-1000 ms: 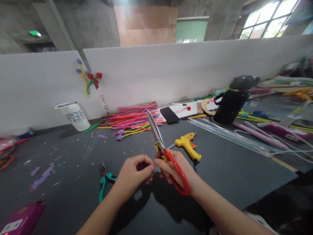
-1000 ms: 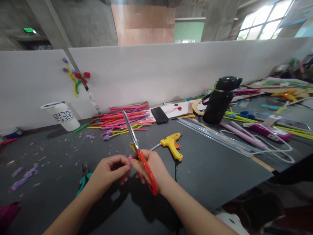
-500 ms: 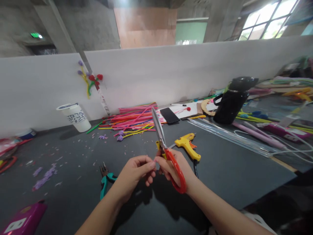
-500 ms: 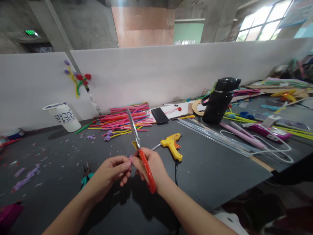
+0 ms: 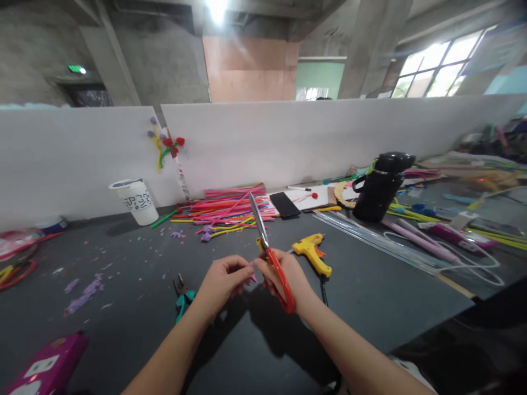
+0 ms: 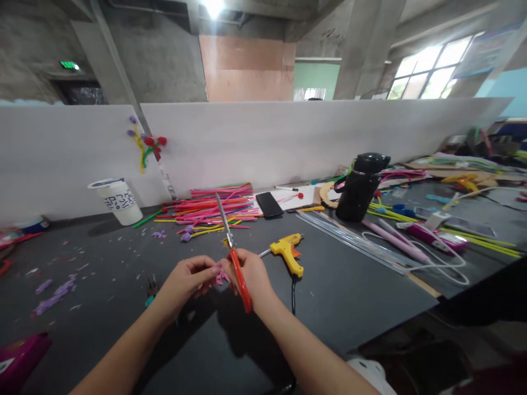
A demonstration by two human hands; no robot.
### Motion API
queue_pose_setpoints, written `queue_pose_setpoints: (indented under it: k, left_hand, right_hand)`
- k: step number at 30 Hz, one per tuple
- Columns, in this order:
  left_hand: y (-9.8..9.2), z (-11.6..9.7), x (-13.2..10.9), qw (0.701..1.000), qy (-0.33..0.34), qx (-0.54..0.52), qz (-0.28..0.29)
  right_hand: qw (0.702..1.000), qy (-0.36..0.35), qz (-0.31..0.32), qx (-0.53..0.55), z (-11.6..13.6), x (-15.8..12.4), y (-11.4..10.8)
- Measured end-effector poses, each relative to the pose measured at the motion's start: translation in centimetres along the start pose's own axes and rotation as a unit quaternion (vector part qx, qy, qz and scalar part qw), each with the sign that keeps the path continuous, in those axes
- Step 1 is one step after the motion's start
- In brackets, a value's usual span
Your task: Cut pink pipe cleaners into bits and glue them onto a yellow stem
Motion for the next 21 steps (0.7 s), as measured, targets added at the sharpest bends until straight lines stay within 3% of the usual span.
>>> queue_pose_setpoints:
  k: [3, 8, 15, 21]
  left_hand:
    - [-1.7, 0.9, 0.3, 0.993, 0.024, 0.110, -0.030]
    - [-2.9, 2.2, 0.5, 0.982, 0.019, 0.181, -0.053]
    - [-6.4, 2.5, -0.2, 0.959, 0.013, 0.204, -0.195]
    - [-7.8, 3.4, -1.0, 0.948, 0.024, 0.168, -0.271]
  right_hand:
    - [0.994, -0.013, -0.058, -0.096, -0.3, 1.1, -2.1]
    - [0.957, -0.015, -0.115, -0.265, -1.0, 1.8, -4.7]
    - [0.901, -0.026, -0.120, -0.417, 0.1, 1.0, -6.1]
    - [0.871, -0.082, -0.075, -0.478, 1.4, -0.6, -5.1]
Point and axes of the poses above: each hand's wrist, its own x-axis towards the middle knuckle, its own y-axis out of the palm, z = x × y, the point moved 8 cm from there along x, towards the middle knuckle, and after that the axes turned 5 degrees about y, right-handed, at the moved point
